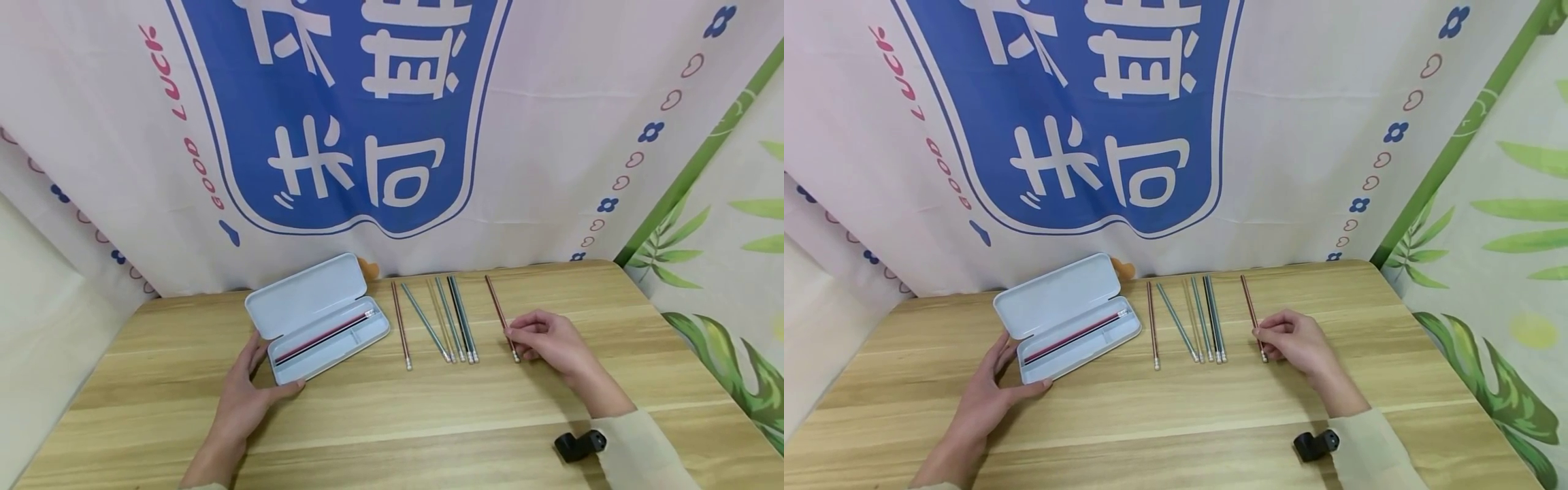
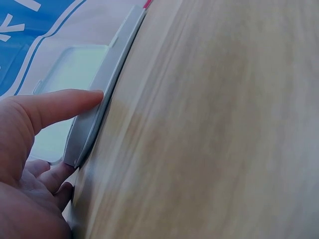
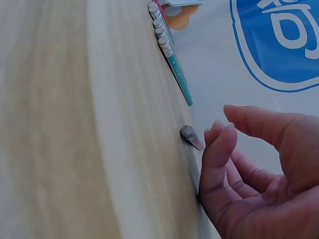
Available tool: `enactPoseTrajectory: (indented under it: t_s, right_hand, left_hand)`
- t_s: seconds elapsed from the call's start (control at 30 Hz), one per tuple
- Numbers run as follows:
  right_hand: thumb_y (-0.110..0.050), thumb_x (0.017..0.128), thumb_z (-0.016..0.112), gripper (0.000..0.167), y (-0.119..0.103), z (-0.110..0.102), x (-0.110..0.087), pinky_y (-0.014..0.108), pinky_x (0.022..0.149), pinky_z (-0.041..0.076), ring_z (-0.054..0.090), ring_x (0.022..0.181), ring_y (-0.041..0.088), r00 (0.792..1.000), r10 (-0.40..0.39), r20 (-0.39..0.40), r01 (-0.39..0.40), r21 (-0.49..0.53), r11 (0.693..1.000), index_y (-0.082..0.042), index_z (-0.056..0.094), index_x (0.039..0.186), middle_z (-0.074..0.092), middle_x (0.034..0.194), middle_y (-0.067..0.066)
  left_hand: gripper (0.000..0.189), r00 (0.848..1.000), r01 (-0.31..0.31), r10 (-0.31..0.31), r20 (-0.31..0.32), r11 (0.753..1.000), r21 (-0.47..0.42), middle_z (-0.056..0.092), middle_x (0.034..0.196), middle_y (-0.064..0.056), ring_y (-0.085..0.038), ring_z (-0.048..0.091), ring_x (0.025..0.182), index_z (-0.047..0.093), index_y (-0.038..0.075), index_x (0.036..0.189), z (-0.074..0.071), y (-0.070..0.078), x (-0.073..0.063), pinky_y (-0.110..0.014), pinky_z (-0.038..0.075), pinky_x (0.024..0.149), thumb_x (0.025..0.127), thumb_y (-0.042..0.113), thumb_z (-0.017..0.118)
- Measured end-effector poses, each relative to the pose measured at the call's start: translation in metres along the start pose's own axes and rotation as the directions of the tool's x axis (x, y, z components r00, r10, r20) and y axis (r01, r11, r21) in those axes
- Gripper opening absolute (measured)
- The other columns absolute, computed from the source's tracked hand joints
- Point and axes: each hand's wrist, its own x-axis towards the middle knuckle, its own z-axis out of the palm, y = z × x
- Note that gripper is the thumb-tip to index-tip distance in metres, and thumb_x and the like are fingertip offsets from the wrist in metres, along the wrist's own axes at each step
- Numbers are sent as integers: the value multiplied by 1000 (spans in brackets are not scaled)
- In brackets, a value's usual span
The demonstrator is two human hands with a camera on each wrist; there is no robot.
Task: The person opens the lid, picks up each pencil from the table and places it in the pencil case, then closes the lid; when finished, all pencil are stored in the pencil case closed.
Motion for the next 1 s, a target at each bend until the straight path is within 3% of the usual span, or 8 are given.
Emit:
enactPoseTrajectory:
  t_s: [0.47,0.73,1.0]
  right_hand:
    - [-13,97,80,38,7,-8,-2,29,76,68,74,81,15,998,6,70,-6,2,1000,12,63,121,75,96,8]
    - [-13,90,87,37,4,-6,-6,31,69,67,72,77,16,999,5,39,0,-134,991,7,67,114,71,91,7]
    - [-17,90,88,29,4,-7,-7,29,60,62,70,69,15,1000,-14,-7,12,-280,960,2,71,105,75,84,6]
  left_hand:
    - [136,1000,6,-6,4,1000,-3,27,179,-11,-37,9,169,-1,26,175,1,-1,1,-67,5,135,80,20,96]
    - [136,1000,5,-5,5,1000,-7,26,179,-12,-37,9,169,-1,27,175,1,0,1,-67,5,135,80,19,96]
    - [136,1000,12,-12,7,1000,-3,27,179,-11,-36,8,169,-2,27,175,1,0,2,-66,4,135,81,19,96]
